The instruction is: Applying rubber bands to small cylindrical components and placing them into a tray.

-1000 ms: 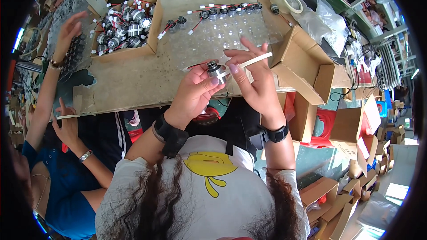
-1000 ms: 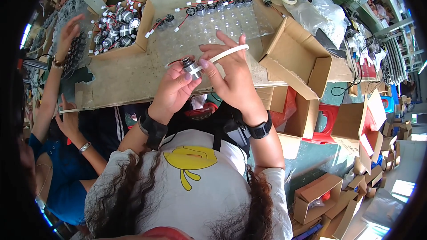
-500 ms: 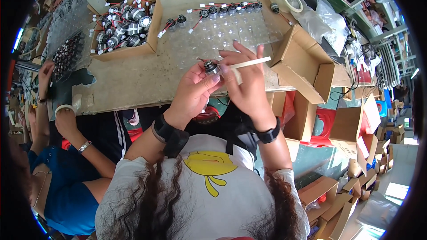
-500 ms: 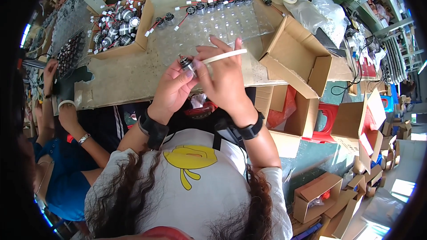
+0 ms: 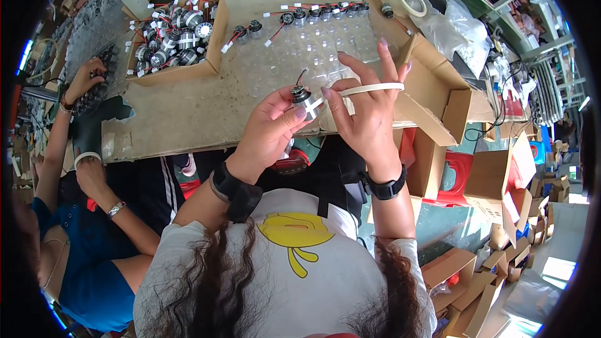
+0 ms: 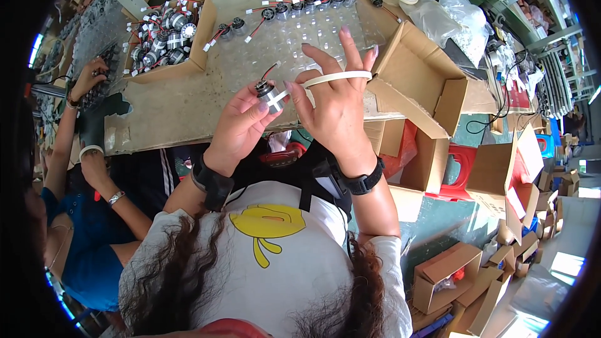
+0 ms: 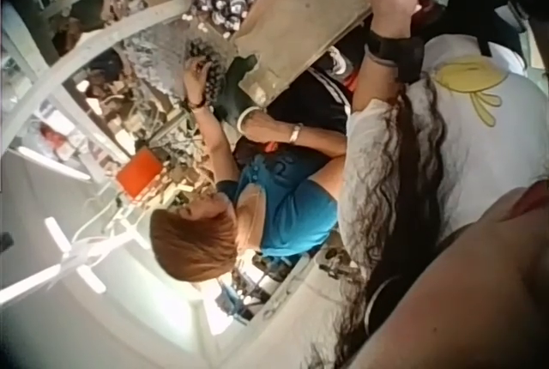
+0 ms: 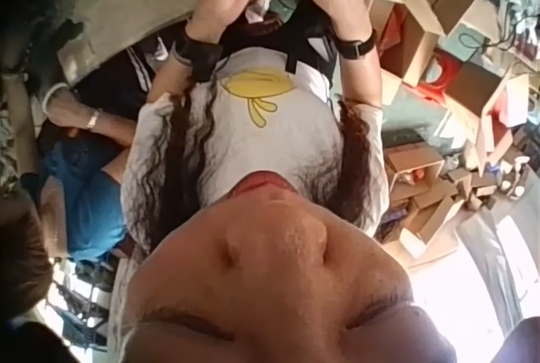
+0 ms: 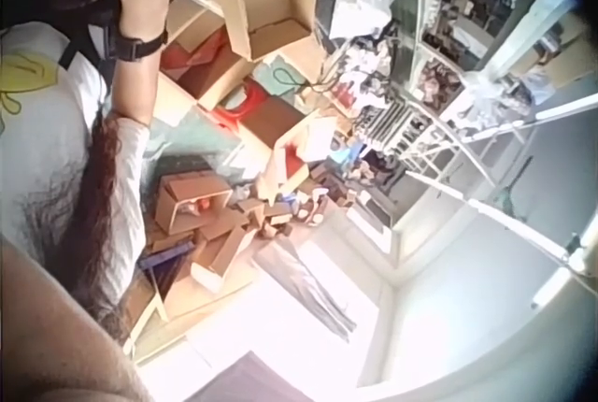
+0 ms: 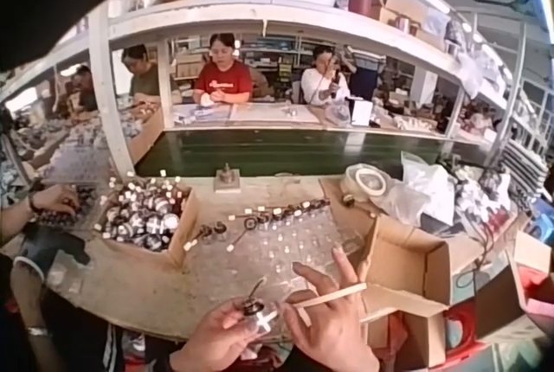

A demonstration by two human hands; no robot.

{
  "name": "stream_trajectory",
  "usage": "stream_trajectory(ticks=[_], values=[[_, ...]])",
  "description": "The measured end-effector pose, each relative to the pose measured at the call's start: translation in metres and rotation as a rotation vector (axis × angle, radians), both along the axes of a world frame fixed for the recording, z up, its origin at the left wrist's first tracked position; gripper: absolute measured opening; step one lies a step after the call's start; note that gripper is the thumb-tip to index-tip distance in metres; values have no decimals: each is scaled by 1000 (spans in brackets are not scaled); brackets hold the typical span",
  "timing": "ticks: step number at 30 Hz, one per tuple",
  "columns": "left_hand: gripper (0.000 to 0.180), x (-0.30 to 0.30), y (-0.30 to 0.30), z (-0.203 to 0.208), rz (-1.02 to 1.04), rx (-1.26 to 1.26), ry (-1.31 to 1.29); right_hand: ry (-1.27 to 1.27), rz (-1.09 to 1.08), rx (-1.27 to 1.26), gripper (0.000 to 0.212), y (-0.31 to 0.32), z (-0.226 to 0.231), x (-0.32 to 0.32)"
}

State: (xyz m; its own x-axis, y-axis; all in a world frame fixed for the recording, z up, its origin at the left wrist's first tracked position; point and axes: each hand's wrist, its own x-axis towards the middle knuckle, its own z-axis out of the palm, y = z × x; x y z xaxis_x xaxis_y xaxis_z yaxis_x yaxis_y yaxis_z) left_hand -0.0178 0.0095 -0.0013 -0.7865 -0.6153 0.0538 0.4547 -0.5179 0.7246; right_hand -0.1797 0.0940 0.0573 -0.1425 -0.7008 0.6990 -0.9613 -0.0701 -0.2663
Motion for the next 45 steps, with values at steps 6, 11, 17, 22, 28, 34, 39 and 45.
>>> stream_trajectory(ticks=[6,11,17,22,28,34,39,45], values=[[36,-2,5,7,-32,100,34,24,-37,-12,8,-4,-13,14],[33,-6,1,-1,-68,120,36,9,-8,21,5,-3,-13,15],[34,0,0,3,-68,107,-3,-390,308,233,8,5,2,-11],[35,2,1,8,-7,67,-8,-162,116,42,12,6,10,-1],[36,4,3,7,7,57,-15,-38,9,-80,19,2,6,4],[36,0,6,7,15,93,39,22,-21,-64,20,-3,-4,15],[37,-5,5,4,13,16,-5,-71,35,17,16,-2,-12,19],[38,5,0,4,-32,81,5,-762,394,239,13,3,-6,-7]])
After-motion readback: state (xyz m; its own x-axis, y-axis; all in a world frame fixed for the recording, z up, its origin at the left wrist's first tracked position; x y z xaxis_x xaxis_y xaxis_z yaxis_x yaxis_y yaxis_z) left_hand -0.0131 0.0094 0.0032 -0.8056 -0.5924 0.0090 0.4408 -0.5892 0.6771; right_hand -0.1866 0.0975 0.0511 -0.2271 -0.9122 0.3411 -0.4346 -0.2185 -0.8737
